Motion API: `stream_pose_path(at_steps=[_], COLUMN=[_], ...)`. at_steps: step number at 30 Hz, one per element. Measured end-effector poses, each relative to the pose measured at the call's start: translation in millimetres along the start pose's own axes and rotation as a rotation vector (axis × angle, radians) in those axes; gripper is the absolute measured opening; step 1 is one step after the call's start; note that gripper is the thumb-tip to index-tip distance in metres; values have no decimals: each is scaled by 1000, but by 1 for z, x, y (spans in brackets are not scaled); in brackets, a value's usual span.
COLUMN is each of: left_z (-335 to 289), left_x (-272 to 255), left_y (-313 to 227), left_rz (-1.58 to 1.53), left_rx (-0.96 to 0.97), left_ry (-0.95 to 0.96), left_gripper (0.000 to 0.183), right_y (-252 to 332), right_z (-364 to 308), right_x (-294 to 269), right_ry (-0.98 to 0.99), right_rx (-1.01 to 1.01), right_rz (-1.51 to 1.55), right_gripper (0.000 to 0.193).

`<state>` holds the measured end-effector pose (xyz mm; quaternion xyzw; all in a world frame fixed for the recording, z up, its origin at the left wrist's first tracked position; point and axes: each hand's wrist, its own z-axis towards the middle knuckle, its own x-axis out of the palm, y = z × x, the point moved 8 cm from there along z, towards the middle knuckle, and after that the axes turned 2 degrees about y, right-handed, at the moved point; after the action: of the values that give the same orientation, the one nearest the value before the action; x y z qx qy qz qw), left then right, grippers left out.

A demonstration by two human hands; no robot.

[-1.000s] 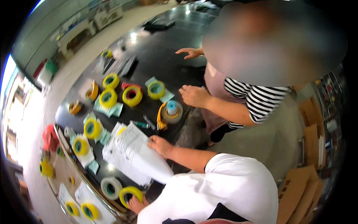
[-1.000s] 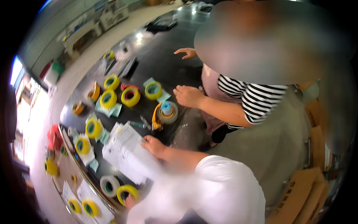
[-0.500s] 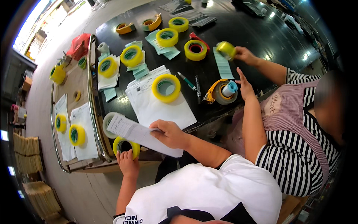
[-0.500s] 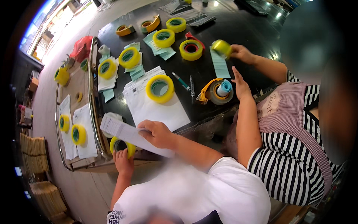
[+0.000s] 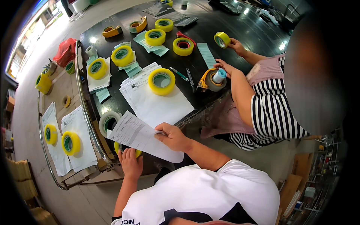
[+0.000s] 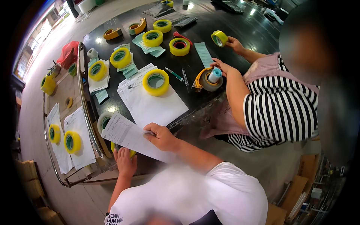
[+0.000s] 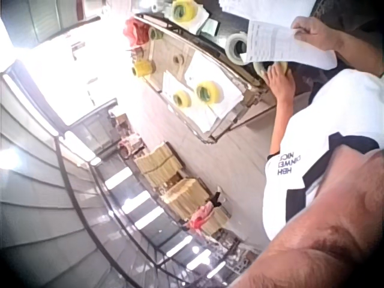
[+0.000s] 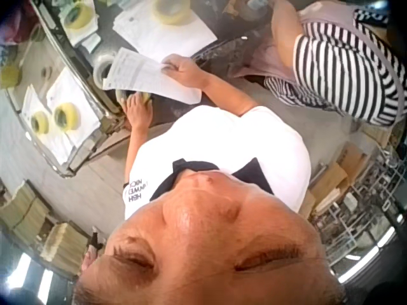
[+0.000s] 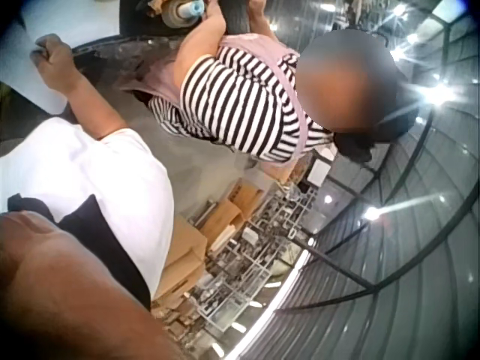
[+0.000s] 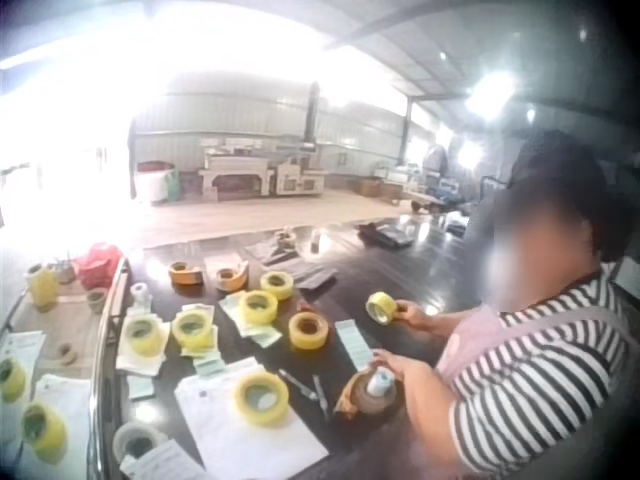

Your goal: The person sorts and organizes stacks of labels and documents on a table. They handle several rolls of yellow tape, moving them and placing specific labels next to them. They review information on individual labels and a large checksheet before arranging them into piles.

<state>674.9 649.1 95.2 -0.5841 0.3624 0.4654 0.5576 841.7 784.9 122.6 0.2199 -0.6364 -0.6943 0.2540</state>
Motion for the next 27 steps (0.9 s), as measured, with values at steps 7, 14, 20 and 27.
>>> stream_pose_path(at_steps=[7,14,20,27], left_z=[-3,-4,-4,-4], left_x=[2,6,7,4], left_y=[5,8,6,6], left_rz=[-36,-31,-4,50], left_rx=[86,80,53,31], left_ry=[-11,-12,-42,-41], left_gripper=[54,50,44,43], right_y=[1,17,30,22], right_z=[-28,-42,-30,-13], right_x=[21,24,7,10], right_ry=[-62,-27,-1,124], right_rx=[73,64,17,45], right_rz=[-29,-51,-131,-100], right_gripper=[23,23,18,15])
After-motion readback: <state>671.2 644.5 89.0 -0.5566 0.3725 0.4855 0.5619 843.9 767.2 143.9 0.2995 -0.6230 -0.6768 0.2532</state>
